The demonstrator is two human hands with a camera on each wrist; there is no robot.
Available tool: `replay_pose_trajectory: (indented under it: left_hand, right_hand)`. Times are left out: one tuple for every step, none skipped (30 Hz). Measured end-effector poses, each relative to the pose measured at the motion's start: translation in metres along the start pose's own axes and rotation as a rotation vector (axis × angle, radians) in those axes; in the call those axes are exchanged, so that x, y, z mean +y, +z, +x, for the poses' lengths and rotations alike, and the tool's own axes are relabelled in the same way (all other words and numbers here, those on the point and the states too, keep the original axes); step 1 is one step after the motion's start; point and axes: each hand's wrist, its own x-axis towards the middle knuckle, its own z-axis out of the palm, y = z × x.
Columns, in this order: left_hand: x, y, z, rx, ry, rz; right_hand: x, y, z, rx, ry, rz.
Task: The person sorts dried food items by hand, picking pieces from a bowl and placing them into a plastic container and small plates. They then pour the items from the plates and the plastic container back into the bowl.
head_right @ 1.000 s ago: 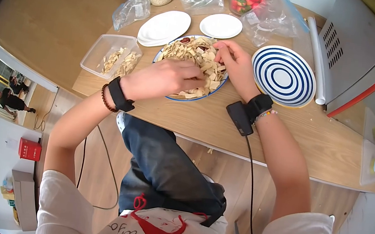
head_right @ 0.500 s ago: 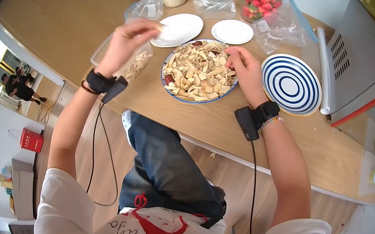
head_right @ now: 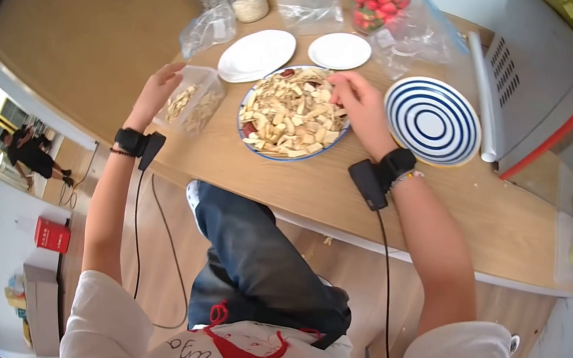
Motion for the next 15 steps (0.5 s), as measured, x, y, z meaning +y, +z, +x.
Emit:
replay_pose_trajectory:
  left_hand:
    - [0.017, 0.005, -0.001, -0.013, 0.049, 0.017]
    - [0.047, 0.012, -0.005, -0.075, 0.073, -0.062]
    - [0.080, 0.020, -0.011, -0.106, 0.159, -0.082]
    - [0.111, 0.028, -0.017, -0.136, 0.242, -0.103]
    - [0.136, 0.036, -0.022, -0.183, 0.375, -0.099]
    - [0.155, 0.045, -0.027, -0.231, 0.508, -0.095]
    - [0.168, 0.055, -0.032, -0.246, 0.644, -0.036]
    - [0.180, 0.064, -0.038, -0.301, 0.764, -0.010]
    - [0.188, 0.073, -0.041, -0.354, 0.858, -0.002]
    - [0.193, 0.083, -0.043, -0.407, 0.953, 0.007]
    - [0.196, 0.090, -0.043, -0.459, 1.048, 0.016]
    - [0.196, 0.095, -0.043, -0.479, 1.051, 0.022]
    - [0.196, 0.100, -0.041, -0.498, 1.054, 0.029]
    - [0.195, 0.104, -0.040, -0.517, 1.055, 0.036]
    - [0.195, 0.105, -0.040, -0.524, 1.039, 0.017]
  right_hand:
    - [0.000, 0.000, 0.001, -0.008, 0.000, 0.022]
    - [-0.001, 0.000, 0.001, -0.017, 0.018, 0.017]
    - [-0.002, 0.000, 0.001, -0.015, 0.019, 0.021]
    - [-0.002, 0.000, 0.001, -0.015, 0.022, 0.026]
    - [-0.001, 0.000, 0.001, -0.017, 0.025, 0.031]
    - [-0.001, 0.000, 0.001, -0.011, 0.017, 0.031]
    - [0.000, 0.000, 0.001, -0.011, 0.016, 0.029]
    - [0.001, 0.000, 0.002, -0.010, 0.013, 0.025]
    - [0.002, 0.000, 0.002, -0.007, 0.010, 0.022]
    - [0.001, 0.000, 0.001, -0.005, 0.000, 0.037]
    - [0.001, 0.000, 0.001, 0.002, 0.006, 0.032]
    - [0.000, 0.000, 0.001, 0.008, 0.012, 0.027]
    - [-0.001, 0.000, 0.001, 0.013, 0.019, 0.021]
    - [0.000, 0.000, 0.001, 0.008, 0.013, 0.043]
    - [0.000, 0.000, 0.001, 0.010, 0.014, 0.037]
